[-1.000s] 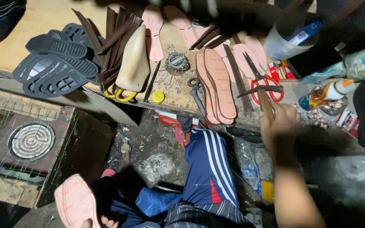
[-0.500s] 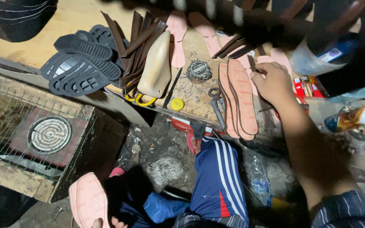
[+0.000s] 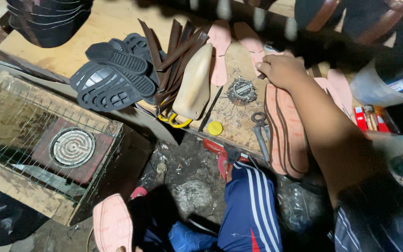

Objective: The person sits on the floor of a shoemaking workshop, stacks pink foam insoles and aligns them with brown sole pieces, marks the insoles with a pen, then uses a small hammer to drive tacks into a sole at the workbench.

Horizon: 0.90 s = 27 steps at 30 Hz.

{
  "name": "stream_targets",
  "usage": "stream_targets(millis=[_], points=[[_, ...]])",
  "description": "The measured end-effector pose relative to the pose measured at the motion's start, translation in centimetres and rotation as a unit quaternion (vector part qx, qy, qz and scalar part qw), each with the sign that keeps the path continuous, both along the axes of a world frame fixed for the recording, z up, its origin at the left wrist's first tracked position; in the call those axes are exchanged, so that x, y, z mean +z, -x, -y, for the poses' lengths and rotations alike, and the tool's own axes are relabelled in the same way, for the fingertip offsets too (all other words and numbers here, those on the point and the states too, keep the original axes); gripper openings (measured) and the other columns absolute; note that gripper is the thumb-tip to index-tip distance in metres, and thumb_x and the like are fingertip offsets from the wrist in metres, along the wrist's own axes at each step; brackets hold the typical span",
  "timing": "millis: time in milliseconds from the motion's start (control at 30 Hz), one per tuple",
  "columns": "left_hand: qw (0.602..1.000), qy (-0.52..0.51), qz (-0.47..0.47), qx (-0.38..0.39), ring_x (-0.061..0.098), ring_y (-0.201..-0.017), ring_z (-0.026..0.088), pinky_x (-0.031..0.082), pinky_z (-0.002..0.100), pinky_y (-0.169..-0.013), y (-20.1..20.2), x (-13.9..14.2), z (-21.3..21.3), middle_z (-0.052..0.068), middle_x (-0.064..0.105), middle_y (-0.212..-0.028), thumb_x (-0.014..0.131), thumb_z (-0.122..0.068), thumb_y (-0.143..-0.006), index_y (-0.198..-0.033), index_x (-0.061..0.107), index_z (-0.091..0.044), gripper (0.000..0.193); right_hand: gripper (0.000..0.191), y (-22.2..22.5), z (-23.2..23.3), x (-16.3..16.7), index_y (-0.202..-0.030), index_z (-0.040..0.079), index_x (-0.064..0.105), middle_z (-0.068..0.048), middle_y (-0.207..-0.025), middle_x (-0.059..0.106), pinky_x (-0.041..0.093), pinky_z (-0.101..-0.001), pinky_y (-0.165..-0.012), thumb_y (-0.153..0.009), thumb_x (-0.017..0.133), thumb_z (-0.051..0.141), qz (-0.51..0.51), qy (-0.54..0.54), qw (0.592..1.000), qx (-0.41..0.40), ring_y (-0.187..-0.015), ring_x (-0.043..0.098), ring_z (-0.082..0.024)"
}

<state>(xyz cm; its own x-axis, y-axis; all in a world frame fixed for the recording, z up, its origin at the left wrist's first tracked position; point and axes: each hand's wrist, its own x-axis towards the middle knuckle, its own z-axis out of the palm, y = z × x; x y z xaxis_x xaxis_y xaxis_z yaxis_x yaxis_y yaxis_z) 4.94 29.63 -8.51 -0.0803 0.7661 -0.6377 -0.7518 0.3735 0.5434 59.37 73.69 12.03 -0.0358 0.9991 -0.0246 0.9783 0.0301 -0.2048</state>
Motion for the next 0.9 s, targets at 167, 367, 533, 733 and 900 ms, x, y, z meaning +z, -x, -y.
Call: stream_targets(millis=[167,367,533,733,900], points=[[1.000,-0.004,-0.001,0.015,0.071,-0.098,0.034,0.058,0.051,-0.088,0.4,0.6,0.5,0.022,0.069,-0.110,0.054,-0.013,-0.084,-0.141,0.048,-0.003,0.059,0.066,1.9,-2.1,0.5,-0.110,0.000,0.077,-0.023,-0.118,0.073,0.048,-0.0512,-0.096,-0.086,0.071,0.062,0.160,0.044,0.986,-0.031,-0.116,0.063,-0.041],[0.999,-0.026,-0.003,0.025,0.072,-0.101,0.035,0.059,0.050,-0.089,0.8,0.9,1.5,0.023,0.069,-0.112,0.054,-0.011,-0.083,-0.141,0.048,-0.002,0.059,0.052,2.6,-2.7,0.9,-0.112,0.000,0.076,-0.026,-0.118,0.071,0.052,-0.0500,-0.096,-0.080,0.077,0.042,0.075,0.060,0.991,-0.092,-0.112,0.067,-0.043],[0.998,-0.054,-0.017,0.031,0.072,-0.102,0.036,0.060,0.050,-0.089,1.5,1.9,2.5,0.024,0.070,-0.115,0.054,-0.009,-0.082,-0.141,0.048,-0.002,0.060,0.054,3.3,-1.5,2.3,-0.113,0.001,0.074,-0.025,-0.121,0.065,0.049,-0.0496,-0.092,-0.075,0.083,0.039,0.072,0.015,0.988,-0.135,-0.113,0.061,-0.042],[0.993,-0.101,-0.063,0.020,0.073,-0.105,0.036,0.061,0.049,-0.089,1.4,7.7,2.9,0.025,0.070,-0.117,0.054,-0.006,-0.081,-0.141,0.048,-0.001,0.060,0.056,3.3,-0.5,4.7,-0.113,0.000,0.074,-0.023,-0.118,0.071,0.053,-0.0460,-0.090,-0.075,0.088,0.039,0.014,0.060,0.985,-0.158,-0.105,0.068,-0.039],[0.984,-0.102,-0.143,0.013,0.073,-0.107,0.037,0.061,0.048,-0.089,-2.5,15.3,1.5,0.026,0.071,-0.119,0.054,-0.004,-0.080,-0.141,0.048,0.000,0.061,0.031,2.6,0.7,5.8,-0.098,0.011,0.080,-0.016,-0.106,0.079,0.056,-0.0400,-0.087,-0.075,0.085,0.031,-0.169,-0.033,0.965,-0.199,-0.093,0.074,-0.031]])
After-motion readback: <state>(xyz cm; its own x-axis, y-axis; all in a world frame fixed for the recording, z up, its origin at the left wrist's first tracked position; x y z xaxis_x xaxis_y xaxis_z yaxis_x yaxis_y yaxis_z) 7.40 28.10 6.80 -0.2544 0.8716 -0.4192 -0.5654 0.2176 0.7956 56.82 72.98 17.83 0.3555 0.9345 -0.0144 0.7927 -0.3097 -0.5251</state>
